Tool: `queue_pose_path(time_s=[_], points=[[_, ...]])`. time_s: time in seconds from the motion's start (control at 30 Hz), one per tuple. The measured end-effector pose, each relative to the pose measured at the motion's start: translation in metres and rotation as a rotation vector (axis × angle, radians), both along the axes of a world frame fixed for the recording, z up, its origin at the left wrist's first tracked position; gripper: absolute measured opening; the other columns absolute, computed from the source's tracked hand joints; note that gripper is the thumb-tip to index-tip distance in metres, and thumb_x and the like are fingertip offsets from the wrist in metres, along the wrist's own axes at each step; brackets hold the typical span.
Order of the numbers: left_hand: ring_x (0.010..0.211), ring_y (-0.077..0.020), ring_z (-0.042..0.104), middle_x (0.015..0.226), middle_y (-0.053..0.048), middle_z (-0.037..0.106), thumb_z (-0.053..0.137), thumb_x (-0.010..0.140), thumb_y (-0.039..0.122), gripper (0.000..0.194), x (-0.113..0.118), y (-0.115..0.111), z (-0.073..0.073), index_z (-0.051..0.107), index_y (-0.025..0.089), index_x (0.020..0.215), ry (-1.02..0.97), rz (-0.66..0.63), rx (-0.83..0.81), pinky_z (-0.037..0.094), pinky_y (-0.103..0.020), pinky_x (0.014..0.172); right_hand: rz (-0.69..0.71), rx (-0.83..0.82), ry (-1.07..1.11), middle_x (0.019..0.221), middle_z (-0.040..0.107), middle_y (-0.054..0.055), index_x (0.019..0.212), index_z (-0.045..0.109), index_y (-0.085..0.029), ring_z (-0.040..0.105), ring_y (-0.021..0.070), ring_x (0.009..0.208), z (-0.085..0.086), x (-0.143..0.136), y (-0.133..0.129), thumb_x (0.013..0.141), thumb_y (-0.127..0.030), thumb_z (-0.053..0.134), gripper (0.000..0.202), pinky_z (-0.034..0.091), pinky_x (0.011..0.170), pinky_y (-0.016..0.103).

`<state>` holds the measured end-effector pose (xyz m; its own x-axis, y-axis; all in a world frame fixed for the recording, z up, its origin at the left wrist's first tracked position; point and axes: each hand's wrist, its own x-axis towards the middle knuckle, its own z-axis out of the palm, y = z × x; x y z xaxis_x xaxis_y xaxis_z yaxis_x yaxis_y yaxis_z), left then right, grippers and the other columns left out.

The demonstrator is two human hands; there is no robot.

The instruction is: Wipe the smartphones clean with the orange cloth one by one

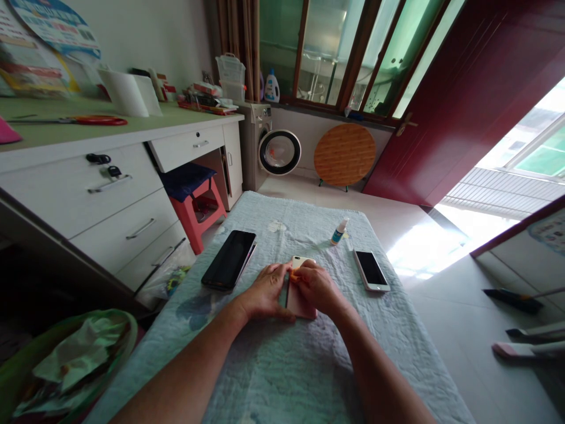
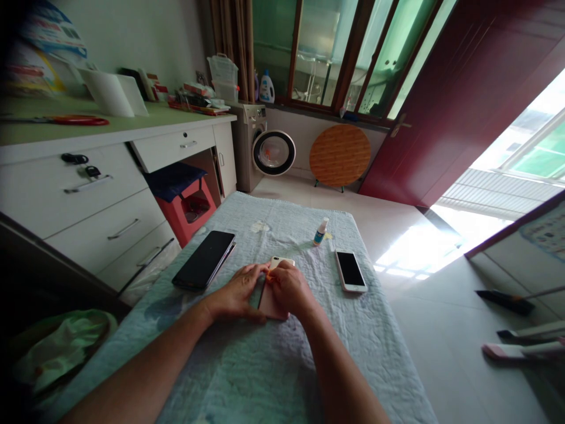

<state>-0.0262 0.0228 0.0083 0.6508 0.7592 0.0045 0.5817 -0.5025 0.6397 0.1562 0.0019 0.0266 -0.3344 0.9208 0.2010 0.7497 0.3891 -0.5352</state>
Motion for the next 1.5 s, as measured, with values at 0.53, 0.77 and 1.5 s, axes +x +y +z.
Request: queue_pose_path(time_s=[0.53, 0.77, 1.5], points=[[0.139, -0.0356, 0.021, 0.154, -0.015, 0.024, 0.077, 0.055, 0.058, 0.107, 0.001, 0.001, 0.005, 0.032, 0.016, 0.142, 0.115, -0.06, -0.023, 0.02, -0.048, 0.114, 0.347, -0.26, 0.098, 0.086, 0.067, 0.0, 0.081, 0.074, -0.023, 0.06, 0.0134, 0.081, 0.015, -0.001, -0.006, 0.076, -0.01, 0.058, 0.021, 0.043, 0.072, 0.021], [0.14, -0.0367, 0.018, 0.155, -0.015, 0.021, 0.076, 0.057, 0.059, 0.107, 0.0, 0.001, 0.006, 0.031, 0.016, 0.144, 0.13, -0.082, -0.024, 0.017, -0.048, 0.114, 0.137, -0.204, 0.111, 0.083, 0.065, 0.0, 0.083, 0.076, -0.022, 0.059, 0.0112, 0.074, 0.007, 0.011, 0.0, 0.073, -0.005, 0.058, 0.026, 0.042, 0.072, 0.02], [0.139, -0.0352, 0.02, 0.155, -0.012, 0.022, 0.078, 0.055, 0.053, 0.114, 0.0, 0.001, 0.005, 0.02, 0.02, 0.148, 0.087, -0.074, 0.005, 0.017, -0.047, 0.114, -0.238, 0.032, 0.071, 0.084, 0.057, 0.002, 0.089, 0.071, -0.019, 0.054, 0.0128, 0.078, -0.019, 0.011, 0.024, 0.081, -0.009, 0.054, 0.021, 0.039, 0.075, 0.023]])
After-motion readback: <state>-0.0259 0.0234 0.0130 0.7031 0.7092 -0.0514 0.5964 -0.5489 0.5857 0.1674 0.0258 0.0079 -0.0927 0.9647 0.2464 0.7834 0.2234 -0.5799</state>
